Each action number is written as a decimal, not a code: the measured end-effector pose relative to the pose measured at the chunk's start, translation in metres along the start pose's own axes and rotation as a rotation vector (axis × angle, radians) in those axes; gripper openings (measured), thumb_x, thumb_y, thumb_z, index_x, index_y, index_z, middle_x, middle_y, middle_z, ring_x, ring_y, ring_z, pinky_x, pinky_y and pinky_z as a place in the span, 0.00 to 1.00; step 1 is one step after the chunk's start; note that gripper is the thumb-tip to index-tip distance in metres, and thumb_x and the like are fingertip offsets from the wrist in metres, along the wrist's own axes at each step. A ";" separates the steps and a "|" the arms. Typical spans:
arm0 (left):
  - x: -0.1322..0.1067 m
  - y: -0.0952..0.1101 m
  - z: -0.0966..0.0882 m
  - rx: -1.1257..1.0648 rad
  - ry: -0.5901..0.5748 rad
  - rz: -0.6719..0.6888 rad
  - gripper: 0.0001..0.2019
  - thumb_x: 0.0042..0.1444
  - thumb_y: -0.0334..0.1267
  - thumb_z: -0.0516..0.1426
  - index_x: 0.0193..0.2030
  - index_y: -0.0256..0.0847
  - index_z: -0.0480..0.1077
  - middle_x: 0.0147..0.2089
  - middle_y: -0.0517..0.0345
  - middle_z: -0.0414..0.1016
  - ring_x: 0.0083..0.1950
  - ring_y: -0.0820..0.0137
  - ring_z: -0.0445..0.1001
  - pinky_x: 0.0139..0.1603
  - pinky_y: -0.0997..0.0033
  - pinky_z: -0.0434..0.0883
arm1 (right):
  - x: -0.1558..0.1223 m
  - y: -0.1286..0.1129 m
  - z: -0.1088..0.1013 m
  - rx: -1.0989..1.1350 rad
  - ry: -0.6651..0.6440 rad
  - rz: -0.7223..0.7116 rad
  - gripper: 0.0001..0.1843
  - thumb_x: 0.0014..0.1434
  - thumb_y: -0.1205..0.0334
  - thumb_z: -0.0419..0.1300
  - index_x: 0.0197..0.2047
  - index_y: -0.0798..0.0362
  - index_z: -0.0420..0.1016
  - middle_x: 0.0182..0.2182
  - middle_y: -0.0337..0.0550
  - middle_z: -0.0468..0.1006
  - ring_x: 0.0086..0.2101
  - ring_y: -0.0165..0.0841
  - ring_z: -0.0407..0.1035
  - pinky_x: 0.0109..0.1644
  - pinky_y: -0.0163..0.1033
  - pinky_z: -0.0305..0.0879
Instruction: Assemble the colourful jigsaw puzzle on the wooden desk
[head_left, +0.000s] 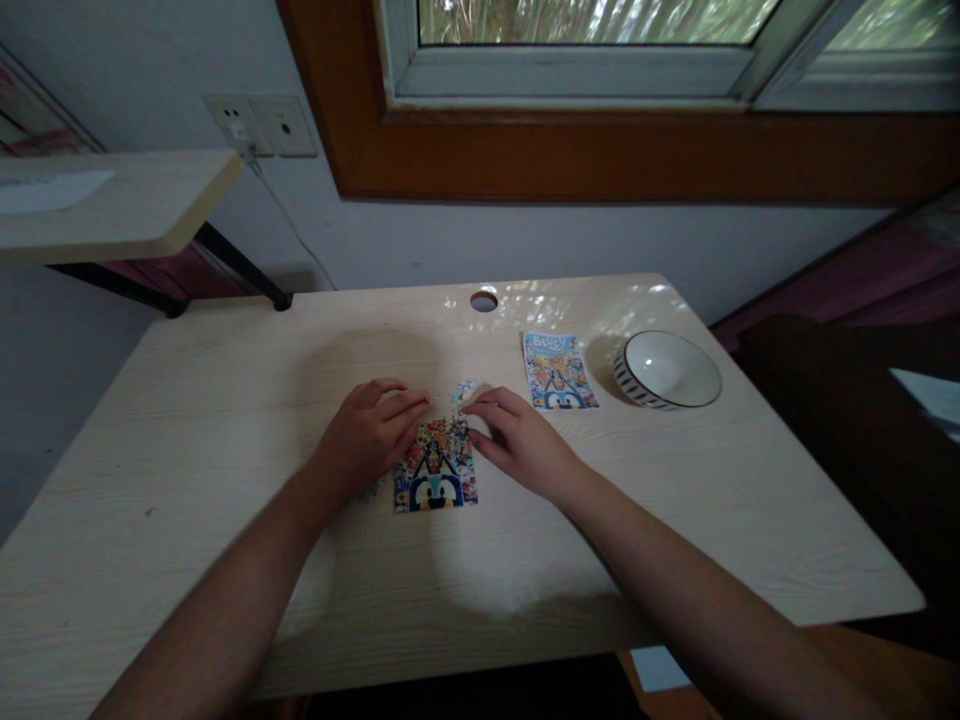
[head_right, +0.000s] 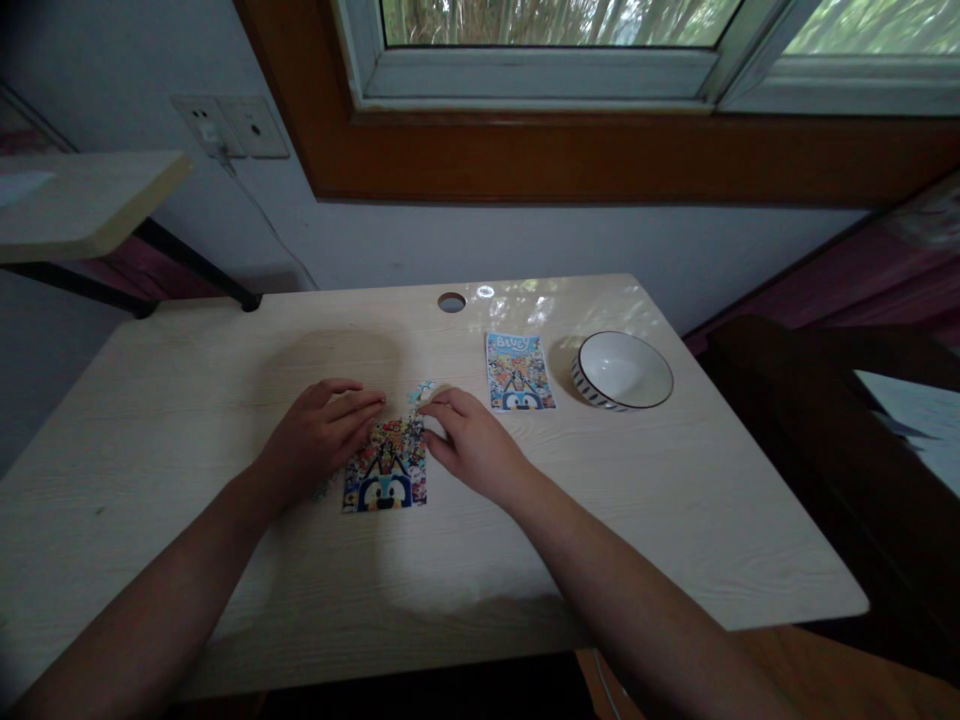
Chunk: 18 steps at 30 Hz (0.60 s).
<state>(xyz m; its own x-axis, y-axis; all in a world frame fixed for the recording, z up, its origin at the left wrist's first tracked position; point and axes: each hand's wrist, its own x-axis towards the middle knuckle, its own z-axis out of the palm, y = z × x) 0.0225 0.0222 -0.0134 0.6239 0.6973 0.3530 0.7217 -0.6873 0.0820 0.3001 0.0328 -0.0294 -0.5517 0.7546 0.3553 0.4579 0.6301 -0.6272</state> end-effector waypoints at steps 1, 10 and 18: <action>-0.001 -0.001 0.000 0.007 0.008 -0.012 0.15 0.68 0.34 0.57 0.60 0.41 0.76 0.61 0.51 0.79 0.61 0.54 0.69 0.58 0.48 0.71 | 0.000 -0.001 0.000 0.013 0.002 0.018 0.19 0.67 0.65 0.62 0.60 0.46 0.73 0.52 0.50 0.75 0.52 0.43 0.73 0.57 0.55 0.75; 0.000 -0.007 -0.003 0.079 0.036 -0.092 0.15 0.69 0.33 0.56 0.60 0.38 0.76 0.61 0.53 0.79 0.58 0.54 0.70 0.57 0.47 0.73 | 0.001 -0.004 -0.002 0.044 0.001 0.076 0.18 0.68 0.65 0.60 0.61 0.48 0.73 0.49 0.50 0.75 0.45 0.38 0.74 0.52 0.49 0.76; -0.001 -0.009 -0.002 0.027 0.018 -0.139 0.17 0.69 0.33 0.56 0.61 0.43 0.76 0.62 0.54 0.79 0.59 0.54 0.70 0.59 0.46 0.72 | 0.001 -0.003 -0.003 0.065 -0.012 0.074 0.18 0.68 0.66 0.61 0.60 0.48 0.73 0.51 0.50 0.75 0.44 0.37 0.74 0.50 0.47 0.75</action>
<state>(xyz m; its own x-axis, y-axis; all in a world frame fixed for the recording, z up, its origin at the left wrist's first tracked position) 0.0146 0.0271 -0.0125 0.5117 0.7816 0.3568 0.8091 -0.5780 0.1060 0.3006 0.0323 -0.0252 -0.5267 0.7961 0.2981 0.4515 0.5591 -0.6954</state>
